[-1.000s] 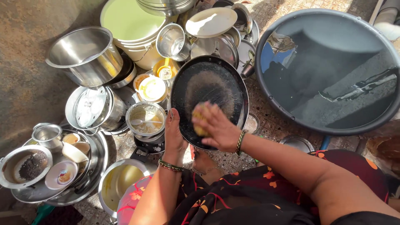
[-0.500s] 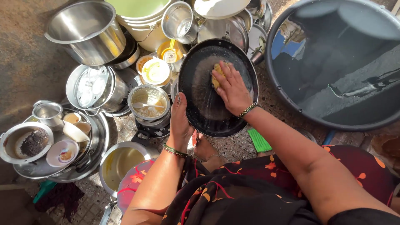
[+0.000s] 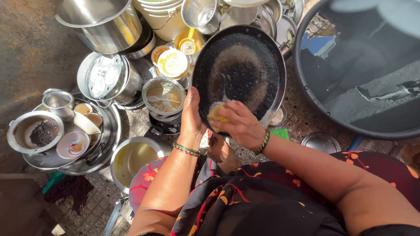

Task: Washing various metal pots, lids, and pans using a scrub pad and water in an outdoor washing area.

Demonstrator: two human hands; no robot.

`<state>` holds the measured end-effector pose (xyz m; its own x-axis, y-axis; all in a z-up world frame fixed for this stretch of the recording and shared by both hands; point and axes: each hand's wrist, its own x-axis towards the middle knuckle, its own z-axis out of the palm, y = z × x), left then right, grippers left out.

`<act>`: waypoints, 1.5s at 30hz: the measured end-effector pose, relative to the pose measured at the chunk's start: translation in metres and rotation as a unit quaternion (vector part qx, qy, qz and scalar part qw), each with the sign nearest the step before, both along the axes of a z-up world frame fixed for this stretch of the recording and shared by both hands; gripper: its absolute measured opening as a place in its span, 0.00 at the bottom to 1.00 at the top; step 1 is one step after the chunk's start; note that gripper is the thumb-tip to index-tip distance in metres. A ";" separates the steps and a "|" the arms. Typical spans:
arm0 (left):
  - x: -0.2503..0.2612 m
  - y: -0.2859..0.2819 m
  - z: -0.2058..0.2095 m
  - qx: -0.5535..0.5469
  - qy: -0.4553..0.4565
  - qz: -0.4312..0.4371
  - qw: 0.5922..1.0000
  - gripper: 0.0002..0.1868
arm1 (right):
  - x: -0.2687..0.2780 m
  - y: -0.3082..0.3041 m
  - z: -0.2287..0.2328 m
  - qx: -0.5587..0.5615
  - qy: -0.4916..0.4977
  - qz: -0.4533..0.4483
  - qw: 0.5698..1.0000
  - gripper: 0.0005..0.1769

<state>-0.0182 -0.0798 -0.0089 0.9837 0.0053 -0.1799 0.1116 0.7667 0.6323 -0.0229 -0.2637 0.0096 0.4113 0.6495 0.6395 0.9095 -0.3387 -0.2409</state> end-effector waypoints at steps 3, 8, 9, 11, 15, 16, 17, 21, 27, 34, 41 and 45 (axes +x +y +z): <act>0.006 -0.001 -0.022 0.003 0.029 0.042 0.999 0.28 | -0.004 -0.011 -0.016 -0.034 0.037 -0.014 0.999 0.25; 0.005 -0.010 -0.038 -0.051 0.007 0.010 0.999 0.27 | 0.031 0.020 0.025 0.011 0.023 -0.057 0.998 0.21; 0.004 -0.006 -0.048 -0.079 -0.016 -0.004 0.997 0.27 | 0.031 0.026 0.028 0.016 0.027 -0.080 0.996 0.21; 0.004 -0.001 -0.017 -0.074 -0.025 0.002 0.997 0.26 | 0.014 0.006 0.008 -0.001 0.025 -0.036 0.999 0.21; 0.005 0.000 0.006 -0.037 -0.009 0.030 0.999 0.25 | 0.002 -0.020 -0.020 -0.056 0.082 -0.005 0.995 0.22; 0.004 0.000 -0.013 -0.038 -0.006 0.029 0.999 0.25 | 0.008 -0.010 -0.012 -0.056 0.084 -0.006 0.995 0.22; 0.005 -0.001 -0.031 -0.028 -0.009 0.025 0.999 0.25 | 0.016 -0.002 -0.003 -0.053 0.076 -0.011 0.996 0.22; 0.011 0.002 -0.065 0.002 -0.018 0.021 1.000 0.24 | 0.023 0.019 0.022 0.017 0.065 -0.036 0.997 0.16; 0.007 0.006 -0.010 -0.027 -0.072 0.024 0.997 0.23 | 0.005 -0.035 -0.037 -0.047 0.066 -0.012 0.997 0.15; 0.004 -0.005 -0.001 0.064 -0.134 0.020 0.989 0.26 | 0.024 -0.033 -0.036 -0.104 0.057 -0.005 0.993 0.17; 0.004 -0.007 -0.025 -0.016 -0.048 0.045 0.998 0.21 | 0.022 -0.020 -0.011 0.039 0.111 -0.148 0.982 0.16; 0.002 -0.013 -0.003 -0.024 -0.039 0.034 0.998 0.21 | 0.036 -0.038 -0.034 0.040 0.096 -0.183 0.977 0.16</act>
